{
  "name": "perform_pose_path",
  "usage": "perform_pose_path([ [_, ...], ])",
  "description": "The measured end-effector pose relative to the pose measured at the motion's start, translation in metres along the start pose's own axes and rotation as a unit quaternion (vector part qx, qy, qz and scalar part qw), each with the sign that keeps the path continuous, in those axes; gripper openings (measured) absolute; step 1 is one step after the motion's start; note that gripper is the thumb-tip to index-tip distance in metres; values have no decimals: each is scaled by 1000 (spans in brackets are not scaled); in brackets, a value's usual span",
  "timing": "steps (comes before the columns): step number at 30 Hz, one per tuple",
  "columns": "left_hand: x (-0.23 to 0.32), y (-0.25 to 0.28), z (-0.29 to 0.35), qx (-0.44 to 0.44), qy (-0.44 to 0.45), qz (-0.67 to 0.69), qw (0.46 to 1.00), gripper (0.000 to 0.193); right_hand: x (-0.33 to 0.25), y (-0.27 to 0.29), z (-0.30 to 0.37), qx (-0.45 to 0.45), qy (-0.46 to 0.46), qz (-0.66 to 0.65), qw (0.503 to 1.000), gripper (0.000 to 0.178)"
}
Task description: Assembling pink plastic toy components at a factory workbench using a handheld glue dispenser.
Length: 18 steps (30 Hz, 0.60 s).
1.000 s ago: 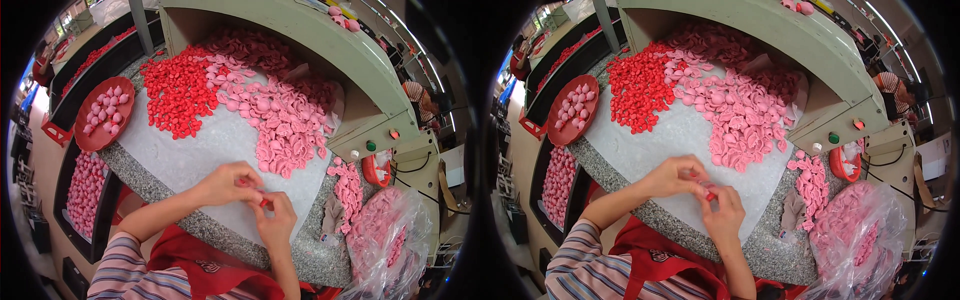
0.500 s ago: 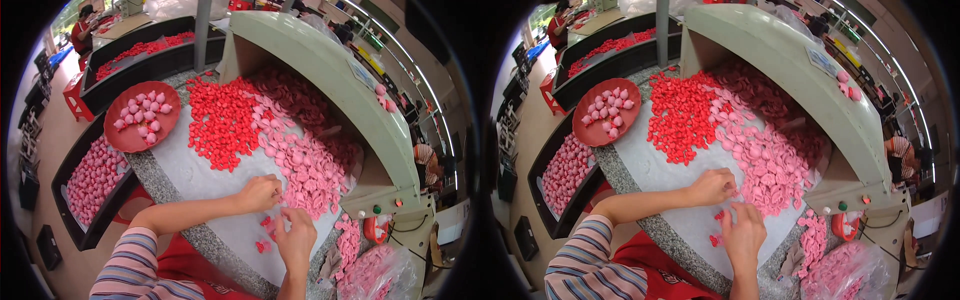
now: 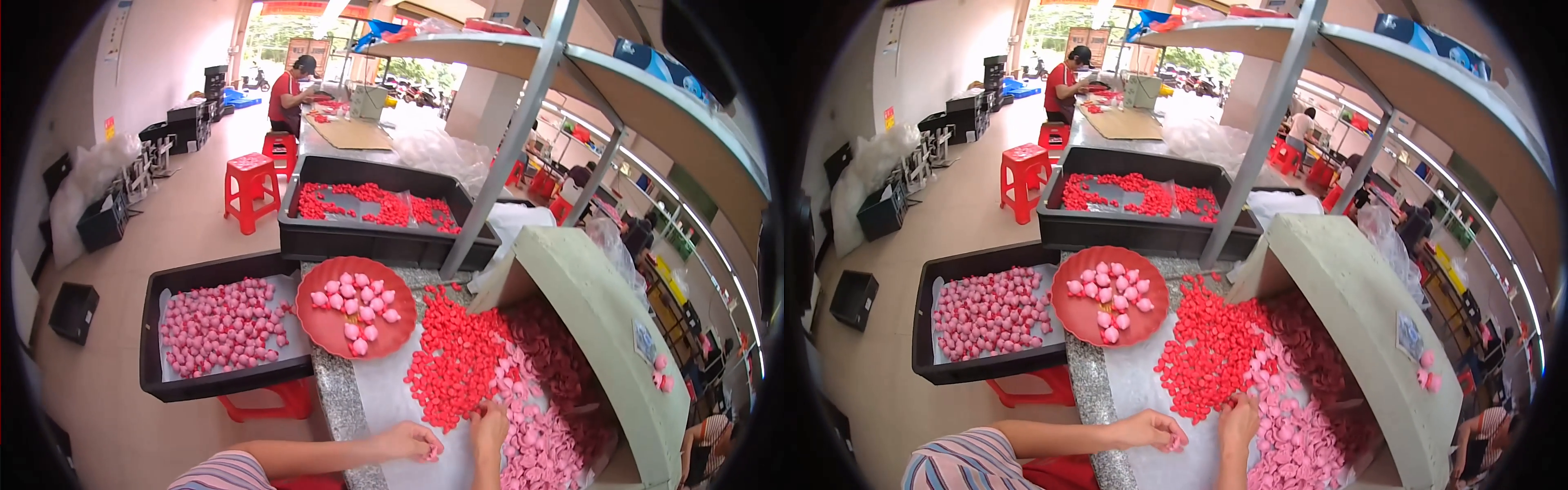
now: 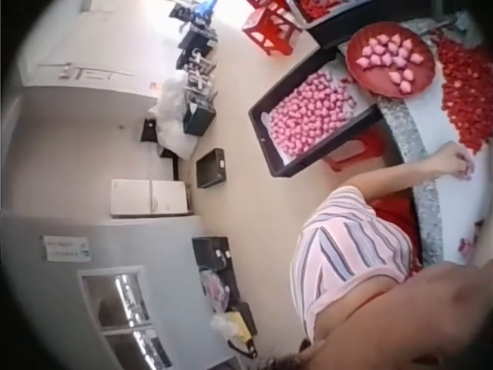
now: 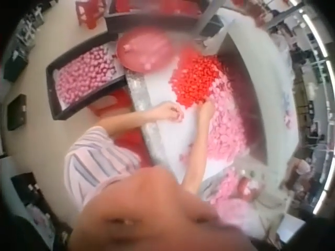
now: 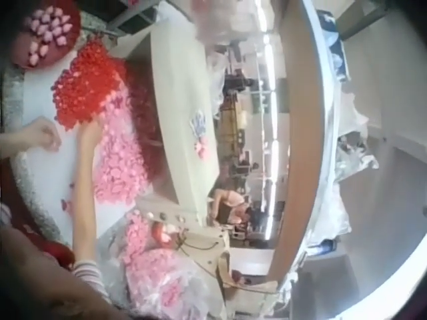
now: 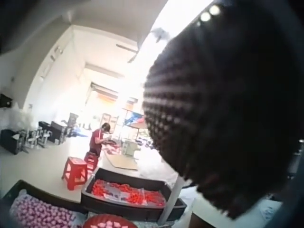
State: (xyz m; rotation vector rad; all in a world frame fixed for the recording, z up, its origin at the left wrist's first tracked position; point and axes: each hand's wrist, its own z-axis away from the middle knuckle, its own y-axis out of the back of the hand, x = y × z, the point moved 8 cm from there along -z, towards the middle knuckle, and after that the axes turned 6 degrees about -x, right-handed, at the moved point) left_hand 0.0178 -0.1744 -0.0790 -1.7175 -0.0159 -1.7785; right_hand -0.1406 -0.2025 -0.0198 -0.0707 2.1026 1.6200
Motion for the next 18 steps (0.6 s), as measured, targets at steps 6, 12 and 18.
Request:
perform_pose_path([
  [6,3,-28,5,-9,30,104,994,27,0,13,8,26,10,-66,997,17],
  [12,13,-47,28,-65,22,172,983,38,-5,56,96,-56,-134,-491,859,21],
  [18,2,-78,23,-68,44,82,993,40,15,73,176,-87,-196,-438,873,36],
])
